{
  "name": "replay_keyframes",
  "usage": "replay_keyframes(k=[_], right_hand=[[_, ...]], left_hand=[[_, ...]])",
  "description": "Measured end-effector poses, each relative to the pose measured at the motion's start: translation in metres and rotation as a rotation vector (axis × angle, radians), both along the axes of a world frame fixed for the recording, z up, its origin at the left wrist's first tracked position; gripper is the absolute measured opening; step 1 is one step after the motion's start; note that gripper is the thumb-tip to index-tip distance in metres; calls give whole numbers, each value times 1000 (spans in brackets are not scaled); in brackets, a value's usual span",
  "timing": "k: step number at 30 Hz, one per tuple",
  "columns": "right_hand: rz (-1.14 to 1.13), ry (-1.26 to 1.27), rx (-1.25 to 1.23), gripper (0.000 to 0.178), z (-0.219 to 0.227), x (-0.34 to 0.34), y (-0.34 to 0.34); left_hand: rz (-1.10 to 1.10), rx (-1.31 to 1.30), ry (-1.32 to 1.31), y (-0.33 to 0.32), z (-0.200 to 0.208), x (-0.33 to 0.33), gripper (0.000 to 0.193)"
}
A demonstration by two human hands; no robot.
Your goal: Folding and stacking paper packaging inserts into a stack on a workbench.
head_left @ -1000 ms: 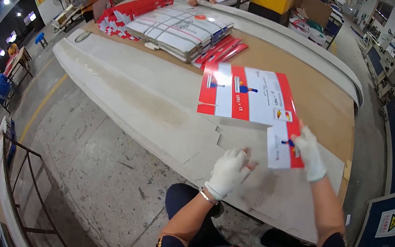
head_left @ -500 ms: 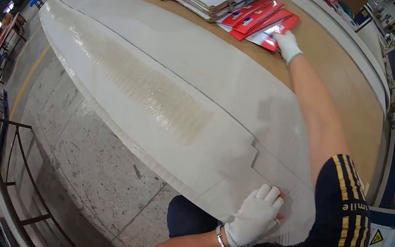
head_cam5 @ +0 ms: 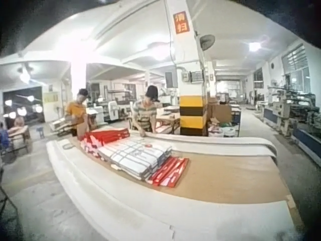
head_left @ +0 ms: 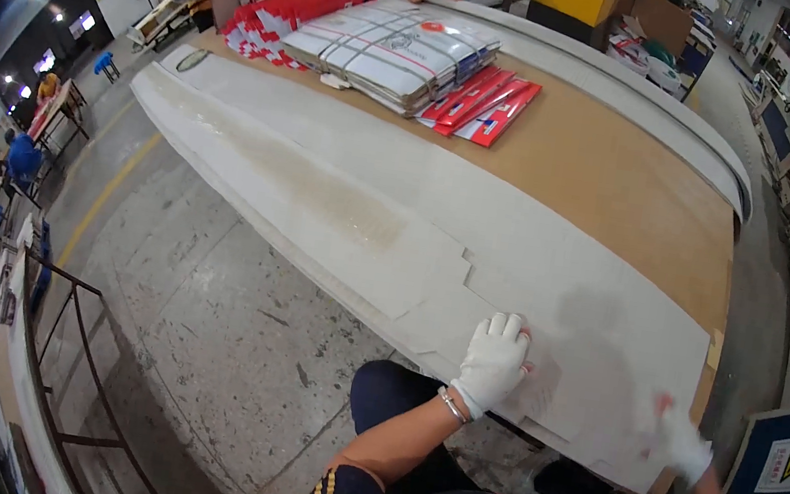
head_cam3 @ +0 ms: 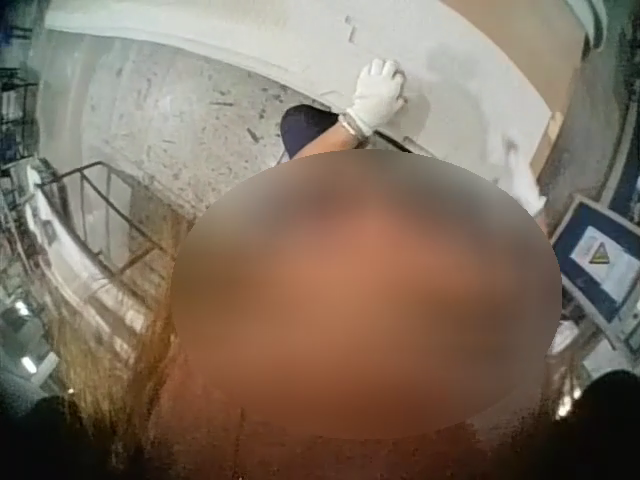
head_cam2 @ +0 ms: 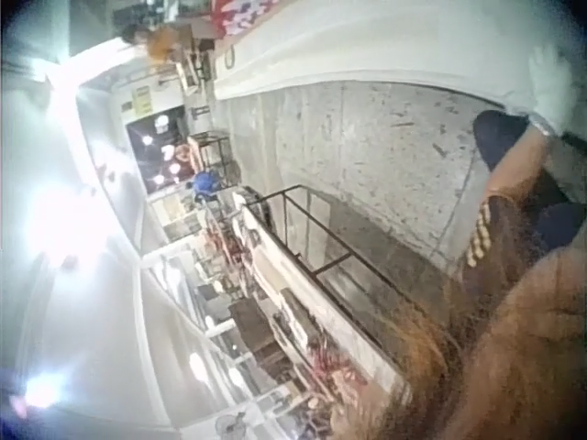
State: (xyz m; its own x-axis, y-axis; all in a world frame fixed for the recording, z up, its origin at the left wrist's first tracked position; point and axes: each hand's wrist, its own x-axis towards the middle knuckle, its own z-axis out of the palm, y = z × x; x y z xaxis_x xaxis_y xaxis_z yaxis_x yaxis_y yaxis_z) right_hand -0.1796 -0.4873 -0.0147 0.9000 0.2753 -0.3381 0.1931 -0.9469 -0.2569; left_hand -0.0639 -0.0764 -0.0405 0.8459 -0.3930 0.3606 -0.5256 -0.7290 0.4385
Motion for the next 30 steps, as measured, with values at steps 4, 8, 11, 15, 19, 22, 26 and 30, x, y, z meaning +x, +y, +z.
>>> replay_keyframes(k=[4,8,11,15,19,22,26,30], right_hand=[[27,-38,-229,98,13,-109,32],[67,-387,-235,72,-10,-117,25],[34,-362,-26,55,-4,-126,16],[87,-349,74,47,-1,-136,-5],[-74,-480,202,19,-13,-120,-17],[-253,-406,533,20,7,-109,-18],[-77,-536,241,30,43,-100,-17],[-218,-476,419,31,39,-99,-19]], left_hand=[[9,116,-67,-8,-3,-4,38],[-16,203,-126,-5,7,-12,33],[-4,223,-125,-5,-1,-17,28],[-78,236,-168,-9,-9,-23,29],[-102,454,60,-11,7,-19,36],[-540,721,-110,-16,47,-9,49],[-635,281,213,-35,43,-7,77],[-678,349,116,-55,32,-16,81]])
